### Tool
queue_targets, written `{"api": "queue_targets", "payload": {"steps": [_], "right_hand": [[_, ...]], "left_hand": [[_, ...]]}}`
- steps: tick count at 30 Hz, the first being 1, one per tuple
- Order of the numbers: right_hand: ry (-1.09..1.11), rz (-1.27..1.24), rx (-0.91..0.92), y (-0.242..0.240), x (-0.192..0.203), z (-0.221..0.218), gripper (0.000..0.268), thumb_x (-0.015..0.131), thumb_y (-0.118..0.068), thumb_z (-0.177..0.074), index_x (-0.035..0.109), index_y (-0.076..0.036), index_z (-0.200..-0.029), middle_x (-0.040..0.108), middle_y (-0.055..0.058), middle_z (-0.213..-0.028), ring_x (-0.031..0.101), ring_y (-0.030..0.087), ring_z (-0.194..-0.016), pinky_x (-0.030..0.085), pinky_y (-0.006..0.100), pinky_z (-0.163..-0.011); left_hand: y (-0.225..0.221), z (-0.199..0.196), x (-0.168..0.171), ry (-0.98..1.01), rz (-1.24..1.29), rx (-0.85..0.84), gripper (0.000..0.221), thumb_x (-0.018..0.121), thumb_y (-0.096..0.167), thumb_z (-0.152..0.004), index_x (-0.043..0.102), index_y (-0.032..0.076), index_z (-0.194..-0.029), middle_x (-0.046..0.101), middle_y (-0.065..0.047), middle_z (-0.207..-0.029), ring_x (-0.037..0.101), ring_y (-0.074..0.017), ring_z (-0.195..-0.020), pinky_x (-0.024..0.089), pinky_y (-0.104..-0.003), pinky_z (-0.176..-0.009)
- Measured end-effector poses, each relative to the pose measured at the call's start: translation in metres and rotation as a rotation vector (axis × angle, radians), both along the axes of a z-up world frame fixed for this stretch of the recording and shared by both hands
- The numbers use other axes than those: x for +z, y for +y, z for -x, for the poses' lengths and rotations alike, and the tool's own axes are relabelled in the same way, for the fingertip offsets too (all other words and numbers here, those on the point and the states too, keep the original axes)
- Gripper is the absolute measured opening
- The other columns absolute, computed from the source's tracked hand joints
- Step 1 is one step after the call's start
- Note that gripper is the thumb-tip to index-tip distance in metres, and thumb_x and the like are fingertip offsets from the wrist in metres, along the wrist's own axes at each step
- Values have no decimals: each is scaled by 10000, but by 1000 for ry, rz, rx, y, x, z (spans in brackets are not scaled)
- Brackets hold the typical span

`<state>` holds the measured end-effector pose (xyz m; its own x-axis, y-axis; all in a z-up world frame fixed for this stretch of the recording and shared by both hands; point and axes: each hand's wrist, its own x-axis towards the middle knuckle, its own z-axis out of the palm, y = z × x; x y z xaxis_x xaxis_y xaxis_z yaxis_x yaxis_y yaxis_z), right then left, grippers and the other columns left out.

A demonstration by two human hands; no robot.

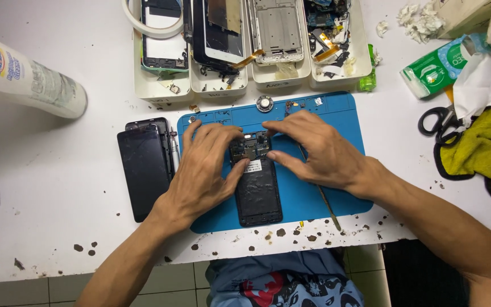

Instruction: Disassembling a mobile phone by removing the internal frame and motherboard

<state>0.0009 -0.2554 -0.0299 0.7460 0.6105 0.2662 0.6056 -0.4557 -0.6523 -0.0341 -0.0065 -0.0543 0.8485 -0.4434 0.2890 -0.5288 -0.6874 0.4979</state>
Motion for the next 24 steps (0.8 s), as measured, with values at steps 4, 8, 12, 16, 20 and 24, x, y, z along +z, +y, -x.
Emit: {"api": "queue_targets", "payload": {"steps": [4, 8, 12, 16, 20, 24], "right_hand": [[57, -39, 8, 3, -6, 4, 458, 754, -80, -896, 633, 36, -1322, 760, 194, -1088, 699, 354, -1089, 543, 499, -958], [57, -152, 27, 4, -8, 6, 413, 758, -5, -865, 667, 2, -1268, 769, 148, -983, 721, 330, -974, 575, 474, -881], [35, -251, 76, 2, -13, 10, 304, 776, -19, -850, 749, -93, -1144, 758, 50, -943, 712, 268, -928, 585, 410, -857], [-63, -196, 151, 1, -10, 13, 229, 810, -52, -825, 787, -104, -1047, 749, 75, -916, 704, 267, -908, 588, 407, -845], [-251, -232, 209, 1, -7, 13, 154, 809, -38, -831, 782, -113, -963, 722, 49, -876, 681, 248, -823, 592, 361, -731], [-293, -232, 230, -1, -7, 12, 130, 818, -56, -835, 777, -115, -943, 702, 49, -846, 660, 229, -770, 587, 344, -661]], "left_hand": [[-2, 2, -3, -7, 30, 2, 373, 768, 135, -904, 642, 79, -1250, 679, -75, -967, 645, -286, -1094, 279, -654, -1164], [-2, 4, 0, 34, 227, -37, 479, 760, -18, -847, 583, 62, -1286, 736, -68, -939, 743, -269, -944, 370, -607, -1120], [0, 9, -16, 39, 402, -103, 478, 784, -30, -807, 642, 101, -1245, 753, 6, -951, 758, -219, -880, 567, -439, -940], [-2, 14, -2, 2, 442, -167, 401, 789, -14, -818, 689, 105, -1188, 726, 19, -918, 735, -216, -824, 604, -391, -860], [-2, 11, 12, 7, 443, -275, 355, 773, -57, -813, 696, 62, -1138, 705, -51, -842, 714, -252, -750, 603, -381, -712], [1, 7, 18, 1, 336, -315, 245, 777, -3, -832, 724, 67, -1062, 673, -81, -833, 671, -277, -721, 575, -394, -650]]}}
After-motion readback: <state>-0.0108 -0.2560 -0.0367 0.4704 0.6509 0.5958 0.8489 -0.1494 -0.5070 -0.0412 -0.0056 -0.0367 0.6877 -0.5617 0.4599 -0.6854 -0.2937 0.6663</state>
